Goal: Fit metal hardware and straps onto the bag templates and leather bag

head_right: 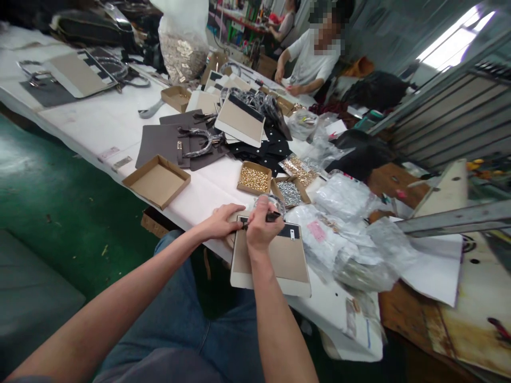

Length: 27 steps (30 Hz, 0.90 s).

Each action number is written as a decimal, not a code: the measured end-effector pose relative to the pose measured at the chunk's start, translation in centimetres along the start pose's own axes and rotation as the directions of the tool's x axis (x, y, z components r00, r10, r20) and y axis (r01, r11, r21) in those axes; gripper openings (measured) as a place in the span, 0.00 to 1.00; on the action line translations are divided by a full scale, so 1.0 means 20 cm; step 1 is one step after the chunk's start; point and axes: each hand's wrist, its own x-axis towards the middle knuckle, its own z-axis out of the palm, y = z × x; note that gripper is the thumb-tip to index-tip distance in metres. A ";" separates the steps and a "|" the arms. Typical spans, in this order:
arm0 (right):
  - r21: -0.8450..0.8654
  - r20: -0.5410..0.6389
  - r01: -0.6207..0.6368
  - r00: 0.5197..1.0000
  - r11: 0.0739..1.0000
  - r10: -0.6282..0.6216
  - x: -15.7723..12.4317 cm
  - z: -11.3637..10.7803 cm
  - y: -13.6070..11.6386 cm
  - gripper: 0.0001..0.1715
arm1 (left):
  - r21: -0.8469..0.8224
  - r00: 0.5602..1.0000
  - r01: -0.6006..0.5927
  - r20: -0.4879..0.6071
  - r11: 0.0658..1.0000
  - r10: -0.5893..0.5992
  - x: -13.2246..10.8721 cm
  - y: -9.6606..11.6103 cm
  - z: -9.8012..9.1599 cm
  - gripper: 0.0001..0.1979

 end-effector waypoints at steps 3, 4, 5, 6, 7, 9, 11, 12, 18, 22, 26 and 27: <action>0.255 -0.107 -0.071 0.989 0.964 0.102 0.09 -0.07 -0.08 0.40 | 0.027 0.999 -0.017 -0.044 0.999 0.019 -0.01 0.01 -0.01 0.33; 0.297 -0.111 -0.068 0.988 0.952 0.105 0.11 -0.11 -0.11 0.41 | 0.049 0.998 -0.028 -0.056 0.998 0.031 -0.01 0.02 -0.02 0.32; 0.315 -0.108 -0.056 0.990 0.948 0.095 0.12 -0.15 -0.14 0.41 | 0.078 0.996 -0.047 -0.069 0.996 0.052 -0.01 0.04 -0.02 0.31; 0.315 -0.103 -0.043 0.992 0.948 0.079 0.12 -0.18 -0.17 0.40 | 0.115 0.993 -0.074 -0.082 0.991 0.084 0.00 0.07 -0.03 0.29; 0.309 -0.089 -0.039 0.994 0.950 0.070 0.11 -0.21 -0.20 0.40 | 0.158 0.989 -0.105 -0.090 0.982 0.120 0.01 0.10 -0.04 0.26; 0.300 -0.041 -0.074 0.995 0.951 0.090 0.08 -0.25 -0.24 0.39 | 0.241 0.983 -0.156 -0.058 0.958 0.174 0.03 0.17 -0.07 0.19; 0.298 -0.015 -0.120 0.991 0.947 0.130 0.03 -0.26 -0.27 0.39 | 0.294 0.989 -0.147 0.023 0.944 0.147 0.05 0.24 -0.10 0.16; 0.299 -0.012 -0.136 0.989 0.945 0.146 0.00 -0.27 -0.27 0.39 | 0.306 0.993 -0.114 0.065 0.945 0.099 0.06 0.27 -0.12 0.15; 0.312 -0.009 -0.212 0.974 0.926 0.225 -0.04 -0.26 -0.24 0.38 | 0.258 0.968 0.011 0.240 0.966 -0.075 0.06 0.42 -0.22 0.09; 0.377 -0.010 -0.261 0.958 0.889 0.286 -0.01 -0.28 -0.29 0.38 | 0.066 0.955 0.123 0.265 0.990 -0.136 0.01 0.48 -0.23 0.11; 0.381 0.033 -0.316 0.944 0.869 0.329 0.00 -0.26 -0.35 0.37 | -0.062 0.940 0.262 0.245 0.963 -0.240 -0.04 0.43 -0.23 0.11; 0.369 0.042 -0.327 0.941 0.870 0.336 0.00 -0.25 -0.35 0.37 | -0.072 0.939 0.280 0.226 0.957 -0.257 -0.06 0.39 -0.23 0.11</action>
